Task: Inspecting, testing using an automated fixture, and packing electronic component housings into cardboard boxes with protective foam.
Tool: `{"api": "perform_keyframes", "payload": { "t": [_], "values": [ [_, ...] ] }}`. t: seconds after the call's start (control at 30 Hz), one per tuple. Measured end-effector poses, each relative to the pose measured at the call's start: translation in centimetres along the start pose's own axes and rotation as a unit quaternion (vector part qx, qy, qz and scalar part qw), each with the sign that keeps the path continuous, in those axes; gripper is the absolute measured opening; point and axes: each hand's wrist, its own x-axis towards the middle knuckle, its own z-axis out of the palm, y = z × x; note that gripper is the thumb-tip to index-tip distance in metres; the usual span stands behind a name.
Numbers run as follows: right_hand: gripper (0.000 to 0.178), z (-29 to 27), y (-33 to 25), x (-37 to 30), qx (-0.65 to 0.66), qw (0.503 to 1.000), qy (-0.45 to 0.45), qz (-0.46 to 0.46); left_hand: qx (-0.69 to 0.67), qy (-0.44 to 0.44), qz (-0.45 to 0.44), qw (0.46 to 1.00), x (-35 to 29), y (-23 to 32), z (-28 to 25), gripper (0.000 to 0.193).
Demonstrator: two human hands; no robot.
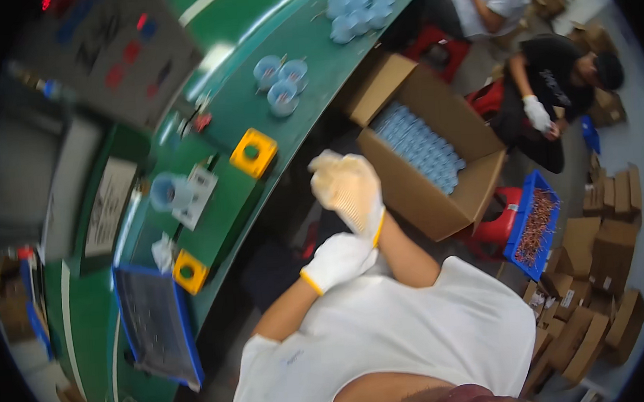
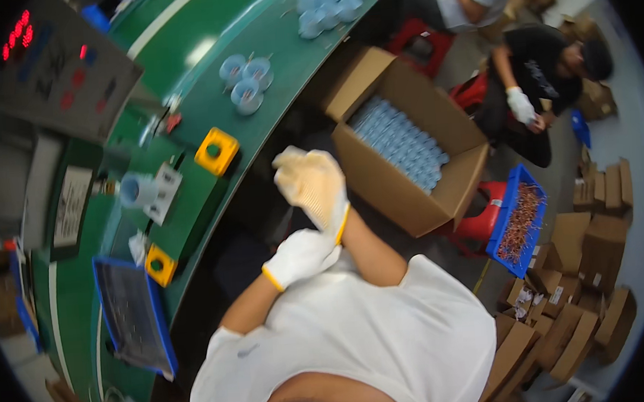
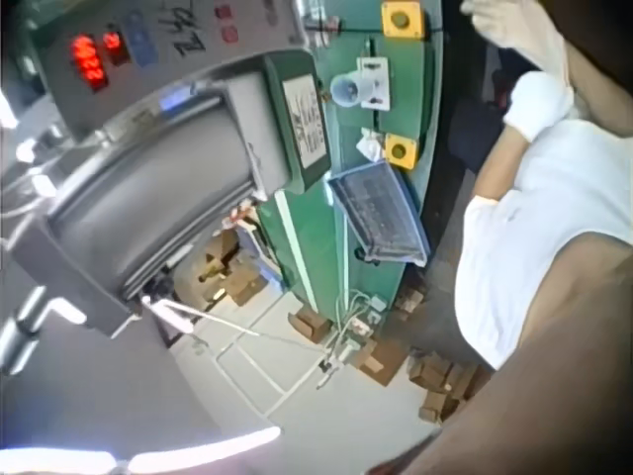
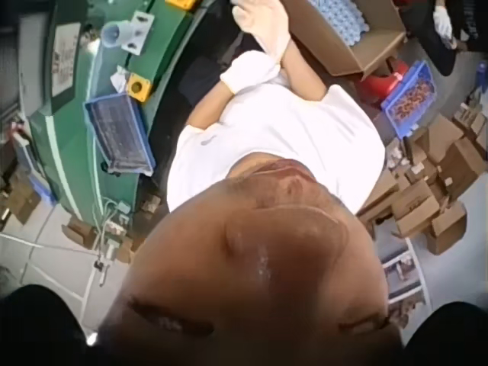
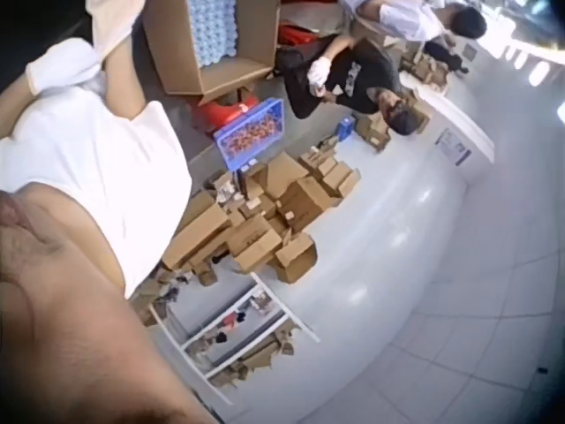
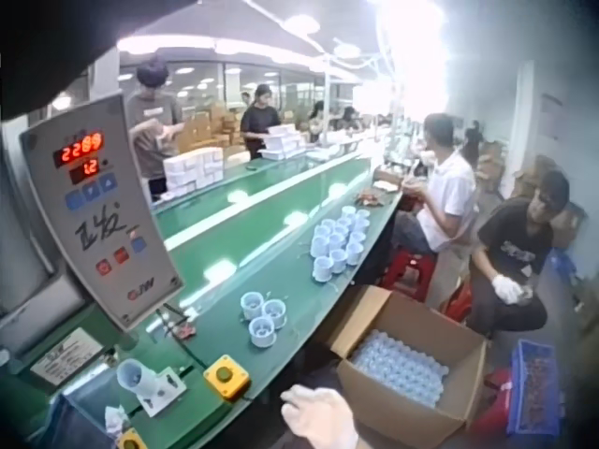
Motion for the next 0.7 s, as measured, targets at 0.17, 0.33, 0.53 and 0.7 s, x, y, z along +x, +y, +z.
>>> {"api": "perform_keyframes", "payload": {
  "t": [0.17,0.33,0.53,0.7],
  "values": [
    [0.074,-3.2,0.0,-0.8,0.005,0.974,0.078,0.21,0.07,-0.068,-0.048,0.994,0.0,-0.7,0.6,0.037],
    [0.055,-0.8,-0.5,-1.8,0.267,0.96,0.021,0.086,0.02,-0.053,0.001,0.998,-0.3,-0.4,1.5,0.039],
    [0.048,-0.9,-0.2,0.2,0.312,0.948,0.052,-0.028,0.004,0.001,0.11,0.994,1.0,0.6,1.8,0.036],
    [0.053,3.5,-1.8,0.3,0.304,0.949,0.02,0.086,-0.022,0.105,0.124,0.986,-0.2,-0.2,1.7,0.034]
  ]
}}
